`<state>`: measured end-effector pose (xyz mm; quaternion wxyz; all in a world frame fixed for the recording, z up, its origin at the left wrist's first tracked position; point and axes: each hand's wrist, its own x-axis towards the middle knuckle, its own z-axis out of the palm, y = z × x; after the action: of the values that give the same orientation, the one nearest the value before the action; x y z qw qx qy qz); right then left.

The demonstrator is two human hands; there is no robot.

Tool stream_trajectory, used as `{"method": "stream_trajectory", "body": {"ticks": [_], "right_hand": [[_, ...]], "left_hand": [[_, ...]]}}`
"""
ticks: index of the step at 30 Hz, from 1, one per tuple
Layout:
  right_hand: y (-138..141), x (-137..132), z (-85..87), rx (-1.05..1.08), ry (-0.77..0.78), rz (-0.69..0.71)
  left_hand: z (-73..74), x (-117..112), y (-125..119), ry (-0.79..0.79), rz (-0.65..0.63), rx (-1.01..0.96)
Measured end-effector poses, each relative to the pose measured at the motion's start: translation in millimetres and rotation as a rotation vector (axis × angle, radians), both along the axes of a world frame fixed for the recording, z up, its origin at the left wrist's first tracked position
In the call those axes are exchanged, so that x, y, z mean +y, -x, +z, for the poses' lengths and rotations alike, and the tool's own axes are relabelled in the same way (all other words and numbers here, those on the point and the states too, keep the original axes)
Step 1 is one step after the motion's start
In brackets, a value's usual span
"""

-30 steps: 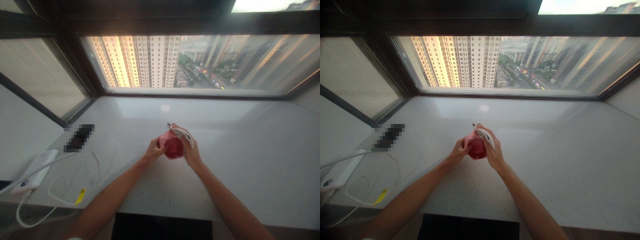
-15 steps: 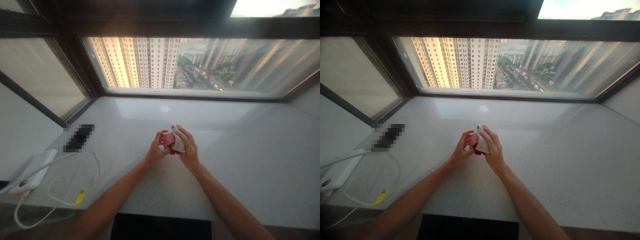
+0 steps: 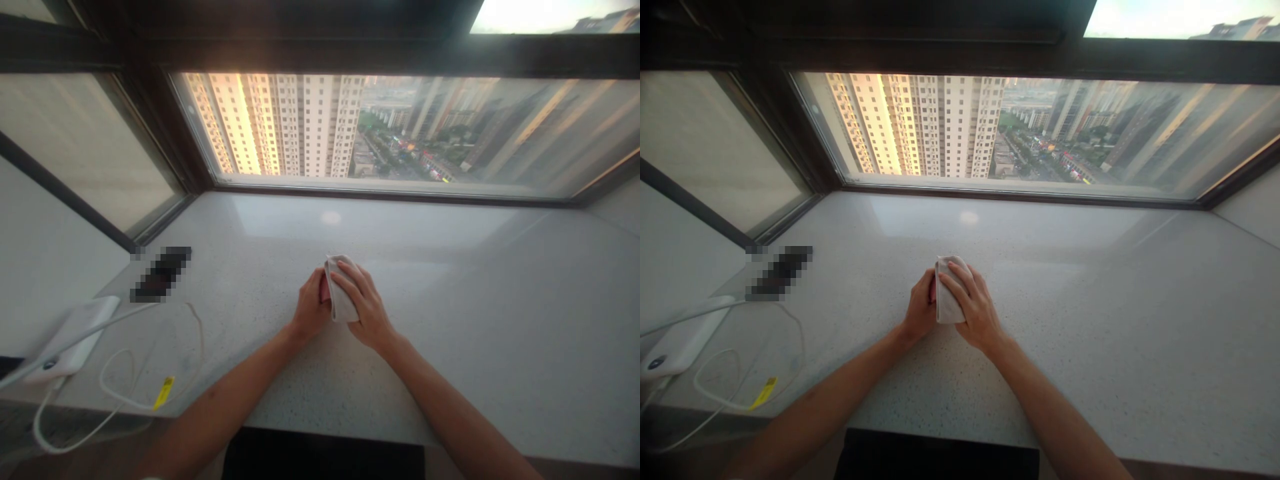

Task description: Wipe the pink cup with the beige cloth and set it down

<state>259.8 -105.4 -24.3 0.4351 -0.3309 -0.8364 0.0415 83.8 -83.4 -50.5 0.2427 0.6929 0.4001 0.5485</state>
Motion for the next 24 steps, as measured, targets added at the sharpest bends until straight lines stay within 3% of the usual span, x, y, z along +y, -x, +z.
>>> {"method": "stream_trajectory", "body": {"ticks": [6,12,18,24], "right_hand": [[7.7,-7.8,0.5,-0.068,-0.006,-0.031],[12.2,-3.6,-10.6,0.326,0.186,-0.138],[18.3,-17.0,-9.7,0.089,0.046,-0.105],[17.9,-5.4,-18.4,0.435,0.254,-0.226]], "left_hand": [[-5.9,2.4,3.4,-0.114,-0.026,0.131],[-2.2,-1.1,1.7,-0.036,0.023,0.188],[-8.0,0.2,3.2,-0.099,0.017,0.305],[-0.8,-4.5,-2.2,-0.053,0.006,0.238]]}}
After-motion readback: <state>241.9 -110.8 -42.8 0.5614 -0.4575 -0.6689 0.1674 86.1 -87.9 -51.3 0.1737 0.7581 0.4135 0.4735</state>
